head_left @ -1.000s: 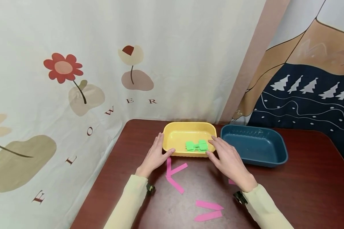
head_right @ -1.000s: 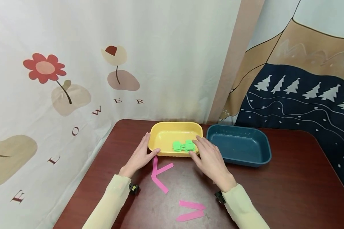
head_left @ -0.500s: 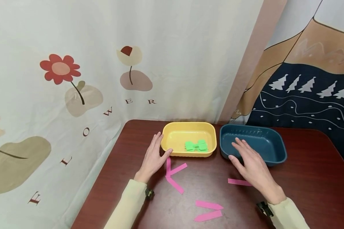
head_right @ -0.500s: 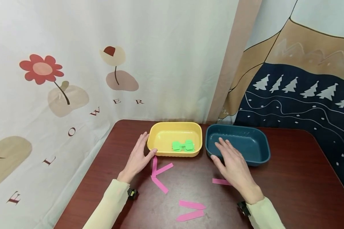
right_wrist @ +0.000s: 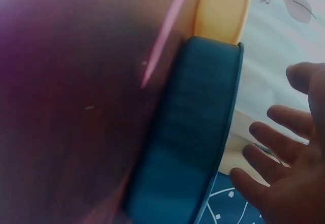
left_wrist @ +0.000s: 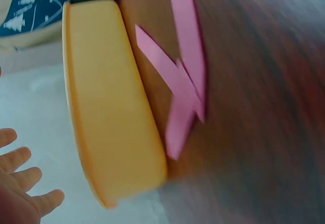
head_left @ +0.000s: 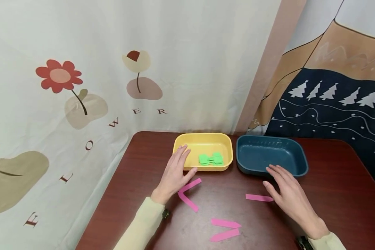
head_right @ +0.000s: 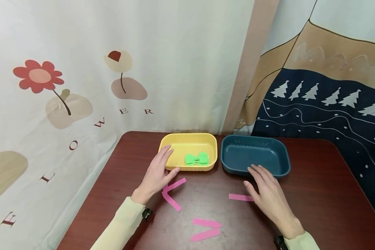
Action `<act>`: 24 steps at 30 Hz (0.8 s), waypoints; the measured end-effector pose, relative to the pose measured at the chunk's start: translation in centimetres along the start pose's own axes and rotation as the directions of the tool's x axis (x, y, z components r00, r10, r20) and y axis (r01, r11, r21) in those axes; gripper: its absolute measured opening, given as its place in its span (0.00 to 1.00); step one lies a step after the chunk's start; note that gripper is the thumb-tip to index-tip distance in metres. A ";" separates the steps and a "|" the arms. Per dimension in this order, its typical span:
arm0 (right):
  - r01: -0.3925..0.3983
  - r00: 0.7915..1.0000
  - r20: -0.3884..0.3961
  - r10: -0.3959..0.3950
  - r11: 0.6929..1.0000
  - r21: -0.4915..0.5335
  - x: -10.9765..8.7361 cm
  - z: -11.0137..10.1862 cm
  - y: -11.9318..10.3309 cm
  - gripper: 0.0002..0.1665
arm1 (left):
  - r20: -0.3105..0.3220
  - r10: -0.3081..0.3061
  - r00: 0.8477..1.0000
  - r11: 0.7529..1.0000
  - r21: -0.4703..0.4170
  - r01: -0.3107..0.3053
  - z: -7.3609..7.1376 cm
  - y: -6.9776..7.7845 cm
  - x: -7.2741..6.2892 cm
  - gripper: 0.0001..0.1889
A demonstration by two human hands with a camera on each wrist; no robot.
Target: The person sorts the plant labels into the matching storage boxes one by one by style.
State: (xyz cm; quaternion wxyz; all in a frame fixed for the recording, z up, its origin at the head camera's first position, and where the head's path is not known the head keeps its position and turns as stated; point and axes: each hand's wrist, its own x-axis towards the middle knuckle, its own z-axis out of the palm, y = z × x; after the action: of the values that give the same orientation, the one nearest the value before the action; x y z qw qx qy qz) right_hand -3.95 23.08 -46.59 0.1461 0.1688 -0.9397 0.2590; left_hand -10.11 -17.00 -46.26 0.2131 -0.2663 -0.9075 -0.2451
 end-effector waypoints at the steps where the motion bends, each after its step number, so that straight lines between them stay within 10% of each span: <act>1: 0.008 1.000 -0.022 -0.008 1.000 -0.008 -0.2 0.0 0.1 0.31 | 0.011 0.021 1.000 1.000 0.006 -0.021 0.1 0.4 0.2 0.37; 10: 0.012 0.999 0.047 -0.011 0.999 -0.032 -1.2 0.7 -0.2 0.26 | 0.194 0.137 0.971 0.985 0.076 -0.154 1.7 3.9 2.4 0.40; 24: -0.043 0.942 0.327 0.071 0.995 -0.093 -1.5 1.3 0.0 0.26 | 0.493 0.162 0.855 0.949 0.160 -0.272 6.3 8.3 5.7 0.45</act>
State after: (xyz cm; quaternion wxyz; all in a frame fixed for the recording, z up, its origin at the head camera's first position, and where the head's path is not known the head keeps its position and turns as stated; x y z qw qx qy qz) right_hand -2.89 22.76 -48.18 -0.0137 0.1762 -0.9655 0.1914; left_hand -11.19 -5.24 -45.52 0.0400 -0.3937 -0.9174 -0.0431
